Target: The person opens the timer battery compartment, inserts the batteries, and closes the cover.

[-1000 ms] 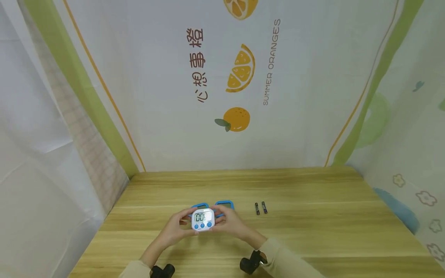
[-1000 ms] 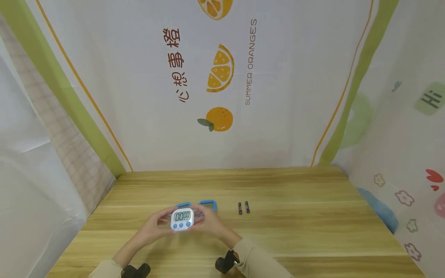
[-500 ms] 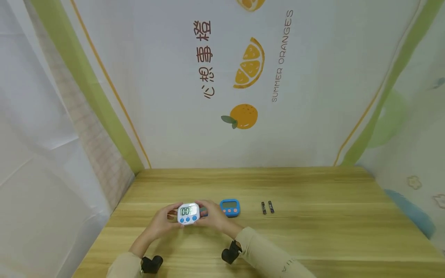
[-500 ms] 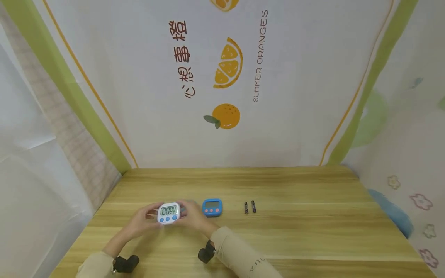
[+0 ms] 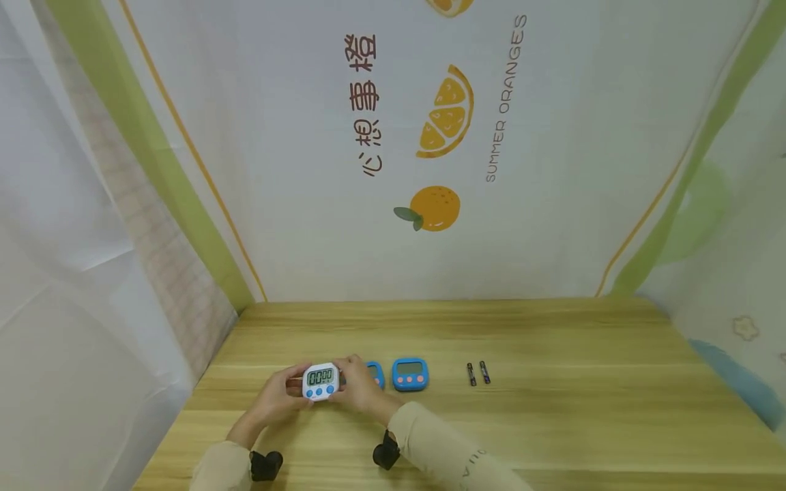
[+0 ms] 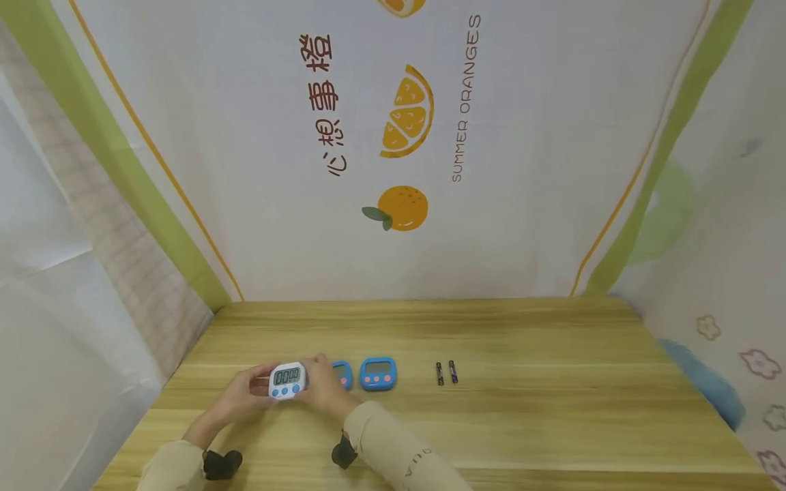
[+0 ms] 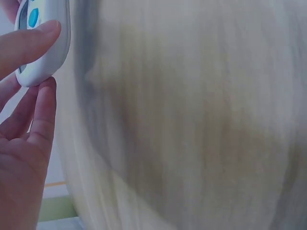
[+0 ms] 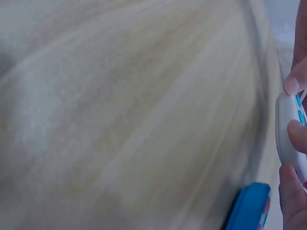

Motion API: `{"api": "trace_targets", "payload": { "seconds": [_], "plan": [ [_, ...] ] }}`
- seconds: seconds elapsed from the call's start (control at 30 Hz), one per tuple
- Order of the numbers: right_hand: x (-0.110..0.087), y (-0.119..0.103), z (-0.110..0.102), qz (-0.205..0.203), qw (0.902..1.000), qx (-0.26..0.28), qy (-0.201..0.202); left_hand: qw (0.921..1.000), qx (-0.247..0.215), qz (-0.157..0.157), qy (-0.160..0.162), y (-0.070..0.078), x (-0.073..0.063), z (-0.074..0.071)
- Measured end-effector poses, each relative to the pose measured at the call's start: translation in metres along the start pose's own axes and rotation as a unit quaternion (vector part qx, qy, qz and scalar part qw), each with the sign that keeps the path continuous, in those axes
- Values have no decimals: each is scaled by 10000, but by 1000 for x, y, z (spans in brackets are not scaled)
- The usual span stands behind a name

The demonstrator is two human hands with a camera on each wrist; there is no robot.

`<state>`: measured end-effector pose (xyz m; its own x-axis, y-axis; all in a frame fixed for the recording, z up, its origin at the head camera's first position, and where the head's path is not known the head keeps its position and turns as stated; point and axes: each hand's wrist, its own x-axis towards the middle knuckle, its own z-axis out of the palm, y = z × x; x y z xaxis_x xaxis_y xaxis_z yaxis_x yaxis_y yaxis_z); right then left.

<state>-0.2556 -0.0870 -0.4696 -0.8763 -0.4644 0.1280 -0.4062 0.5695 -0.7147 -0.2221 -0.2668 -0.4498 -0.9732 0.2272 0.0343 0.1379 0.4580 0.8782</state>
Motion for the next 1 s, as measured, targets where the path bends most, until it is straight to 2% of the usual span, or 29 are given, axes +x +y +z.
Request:
{"api": "trace_targets", "payload": {
  "seconds": [0.23, 0.4, 0.5, 0.7, 1.0],
  "plan": [
    [4, 1, 5, -78, 9997, -225, -96, 9995, 138, -265, 71, -8, 3, 2],
    [11, 2, 7, -405, 9988, -263, -43, 9990, 138, -403, 124, -8, 3, -1],
    [14, 1, 9, -491, 9986, -197, -42, 9994, 70, -346, -29, -13, 5, -5],
    [15, -1, 11, -326, 9993, -189, -72, 9991, -50, -191, -370, -17, 8, -10],
    [17, 0, 9, -491, 9984, -268, 96, 9981, -104, -610, -36, -18, 10, -8]
  ]
}}
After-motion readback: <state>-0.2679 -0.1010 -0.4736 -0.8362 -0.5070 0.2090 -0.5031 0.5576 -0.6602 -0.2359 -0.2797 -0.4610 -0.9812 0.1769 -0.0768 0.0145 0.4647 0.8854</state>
